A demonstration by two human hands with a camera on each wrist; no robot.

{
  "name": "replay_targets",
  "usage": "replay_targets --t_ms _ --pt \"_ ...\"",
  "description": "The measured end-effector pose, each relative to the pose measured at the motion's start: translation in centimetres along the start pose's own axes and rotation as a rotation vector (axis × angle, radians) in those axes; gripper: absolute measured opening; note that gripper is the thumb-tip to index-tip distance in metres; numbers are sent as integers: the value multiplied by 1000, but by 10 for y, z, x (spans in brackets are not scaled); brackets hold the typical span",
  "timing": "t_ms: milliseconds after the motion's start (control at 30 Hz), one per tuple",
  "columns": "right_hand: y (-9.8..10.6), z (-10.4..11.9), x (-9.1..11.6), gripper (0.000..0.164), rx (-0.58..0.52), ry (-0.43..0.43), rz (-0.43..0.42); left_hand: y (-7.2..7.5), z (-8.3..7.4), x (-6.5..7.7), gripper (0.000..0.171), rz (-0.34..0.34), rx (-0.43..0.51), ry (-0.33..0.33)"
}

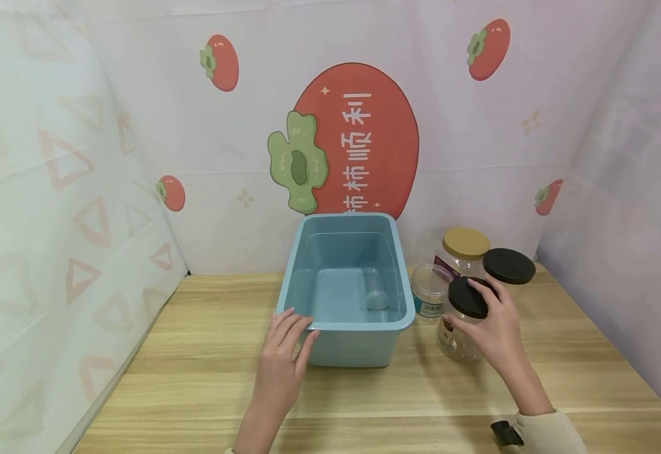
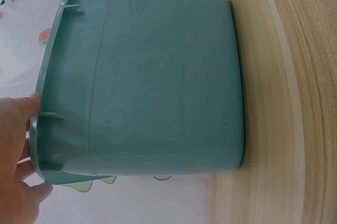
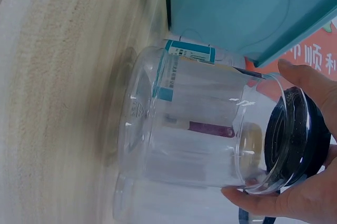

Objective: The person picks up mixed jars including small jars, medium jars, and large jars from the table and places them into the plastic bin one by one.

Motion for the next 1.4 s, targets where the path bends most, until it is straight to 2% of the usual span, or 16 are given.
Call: replay_targets --t_ms 467,933,1167,1400 --pt "2 8 2 78 -3 -23 14 0 -2 -1 26 -7 1 -4" --pt "9 13 -8 80 -1 40 5 -1 -1 -2 23 -1 5 2" --pt "11 16 -12 78 7 63 26 0 0 -2 25 -7 1 1" --pt "13 18 -15 76 36 57 89 0 1 -1 26 -11 -3 -4"
Point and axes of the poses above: each hand's wrist, its own x-axis away from the middle knuckle, its own y-axis out of the back of the hand, z = x × y, the point moved 3 cm from there along -x, towards the middle knuckle, and after that the axes turned 8 degrees about -z, right-handed, at the moved point
